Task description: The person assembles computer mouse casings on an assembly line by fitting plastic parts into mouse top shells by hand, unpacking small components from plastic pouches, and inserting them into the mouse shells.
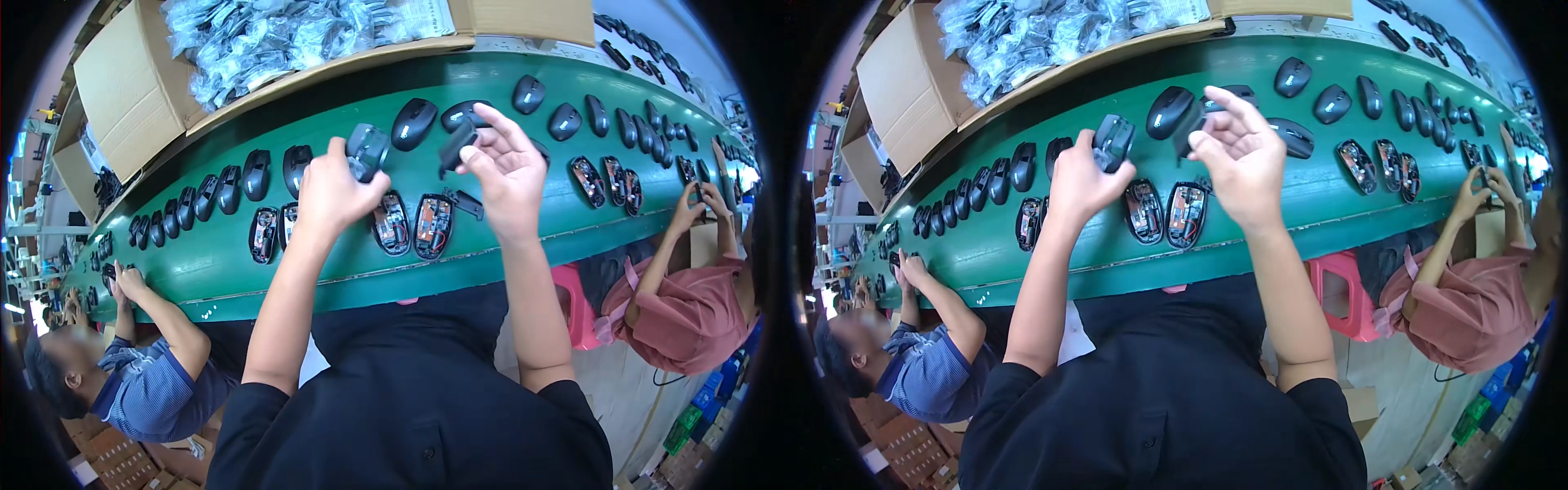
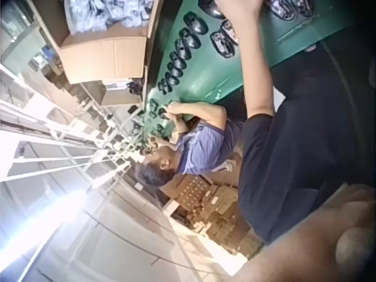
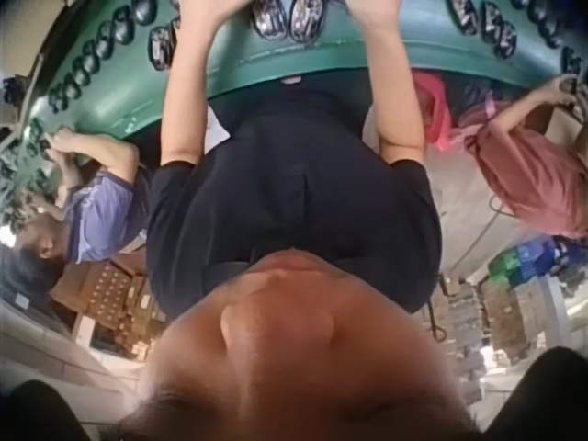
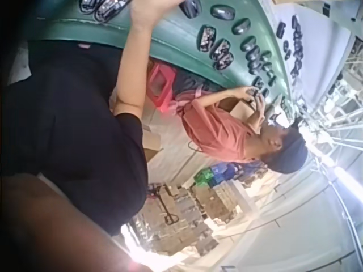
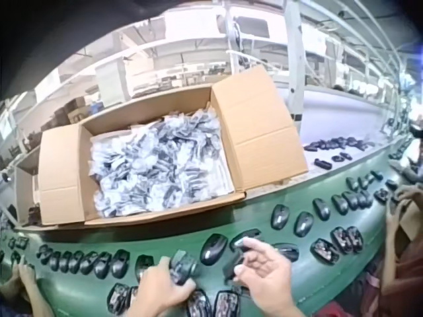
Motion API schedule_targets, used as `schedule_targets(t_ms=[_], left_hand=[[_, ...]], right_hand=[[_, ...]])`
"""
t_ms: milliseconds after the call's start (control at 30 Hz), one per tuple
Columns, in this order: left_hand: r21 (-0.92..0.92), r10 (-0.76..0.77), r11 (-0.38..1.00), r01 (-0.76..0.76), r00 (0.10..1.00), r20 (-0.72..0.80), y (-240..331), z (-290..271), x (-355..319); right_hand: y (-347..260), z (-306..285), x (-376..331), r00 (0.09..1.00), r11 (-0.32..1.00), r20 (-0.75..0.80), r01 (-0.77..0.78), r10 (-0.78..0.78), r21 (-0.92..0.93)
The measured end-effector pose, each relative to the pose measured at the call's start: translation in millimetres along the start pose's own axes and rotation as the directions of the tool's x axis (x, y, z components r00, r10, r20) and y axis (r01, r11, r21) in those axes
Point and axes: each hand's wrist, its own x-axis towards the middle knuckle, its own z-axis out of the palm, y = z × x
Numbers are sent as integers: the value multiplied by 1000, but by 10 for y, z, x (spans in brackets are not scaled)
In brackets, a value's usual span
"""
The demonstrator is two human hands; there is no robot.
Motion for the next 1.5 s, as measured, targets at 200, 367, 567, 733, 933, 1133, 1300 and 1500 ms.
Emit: schedule_targets(t_ms=[200, 367, 567, 733, 933, 1133, 1300, 1500], left_hand=[[-296, 190, 939, -175, 982, 21, 377, -524, -606], [-331, 280, 914, -233, 954, 104, 314, -685, -818], [-398, 258, 898, -189, 958, 125, 221, -804, -992], [-365, 326, 875, -317, 945, -38, 230, -684, -1125], [-180, 435, 851, -493, 855, -283, 133, -560, -1282], [-116, 520, 810, -575, 795, -312, 52, -577, -1319], [-79, 563, 776, -626, 744, -360, -31, -555, -1296], [82, 666, 728, -681, 674, -319, -77, -592, -1190]], right_hand=[[-133, 375, -332, 985, 989, 154, 57, -79, 139], [-280, 452, -598, 956, 993, 268, 118, -115, 4], [-365, 514, -827, 929, 921, 310, 290, -204, -260], [-359, 480, -911, 932, 829, 258, 349, -256, -438], [-359, 435, -887, 970, 979, 151, -200, 192, 37], [-359, 380, -841, 880, 904, 316, -409, 356, 122], [-266, 322, -833, 831, 887, 399, -455, 389, 84], [-335, 573, -981, 865, 969, 442, -180, 238, -170]])
